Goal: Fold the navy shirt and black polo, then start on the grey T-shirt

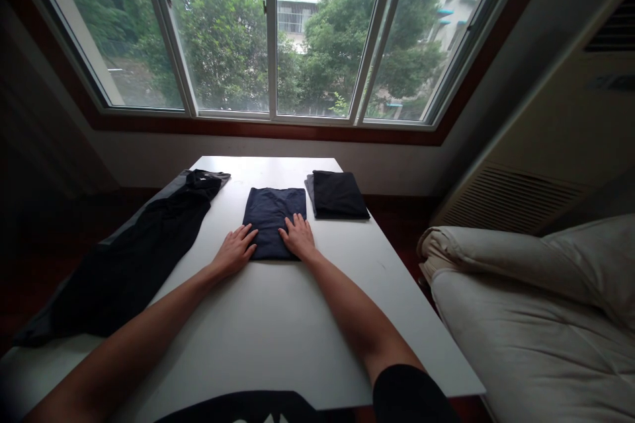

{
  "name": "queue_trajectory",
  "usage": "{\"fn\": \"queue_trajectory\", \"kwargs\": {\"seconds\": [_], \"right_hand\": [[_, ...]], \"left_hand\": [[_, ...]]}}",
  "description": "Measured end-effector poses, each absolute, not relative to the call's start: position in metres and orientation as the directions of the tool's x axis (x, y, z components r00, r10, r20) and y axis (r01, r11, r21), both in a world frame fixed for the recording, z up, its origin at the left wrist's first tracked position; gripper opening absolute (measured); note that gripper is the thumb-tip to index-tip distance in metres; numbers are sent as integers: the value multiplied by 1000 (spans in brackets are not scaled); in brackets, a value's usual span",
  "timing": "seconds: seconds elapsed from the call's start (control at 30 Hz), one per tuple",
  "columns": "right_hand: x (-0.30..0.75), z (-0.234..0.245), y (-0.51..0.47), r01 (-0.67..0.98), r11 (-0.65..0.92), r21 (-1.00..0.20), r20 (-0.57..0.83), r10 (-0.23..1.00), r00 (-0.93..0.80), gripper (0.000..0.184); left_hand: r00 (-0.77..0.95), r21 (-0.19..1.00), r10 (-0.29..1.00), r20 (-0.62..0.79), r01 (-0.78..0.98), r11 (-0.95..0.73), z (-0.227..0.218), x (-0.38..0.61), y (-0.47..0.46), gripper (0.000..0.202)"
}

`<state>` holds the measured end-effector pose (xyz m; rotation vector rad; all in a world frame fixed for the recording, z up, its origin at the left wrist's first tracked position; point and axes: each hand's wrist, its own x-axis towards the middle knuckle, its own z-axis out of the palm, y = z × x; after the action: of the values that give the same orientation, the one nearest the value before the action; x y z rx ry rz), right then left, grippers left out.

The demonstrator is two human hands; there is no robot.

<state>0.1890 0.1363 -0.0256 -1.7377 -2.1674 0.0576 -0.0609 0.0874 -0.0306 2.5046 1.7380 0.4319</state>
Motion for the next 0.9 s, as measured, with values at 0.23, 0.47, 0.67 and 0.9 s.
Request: {"fn": "queue_trajectory", "kwargs": {"seconds": [0.23,0.47,0.67,0.9], "right_hand": [[193,-33,143,947,167,-276,160,979,-126,77],[196,-27,146,903,334,-271,330,913,-239,59],[195,-34,146,886,376,-271,302,907,-293,54],[196,-36,147,882,381,-276,263,913,-312,53]], "left_hand": [[322,204,929,181,912,-356,-30,-61,87,53],[320,209,931,175,912,-352,-29,-60,87,53],[318,213,931,178,912,-352,-28,-60,86,52],[320,206,930,178,912,-353,-28,-60,86,53]]}}
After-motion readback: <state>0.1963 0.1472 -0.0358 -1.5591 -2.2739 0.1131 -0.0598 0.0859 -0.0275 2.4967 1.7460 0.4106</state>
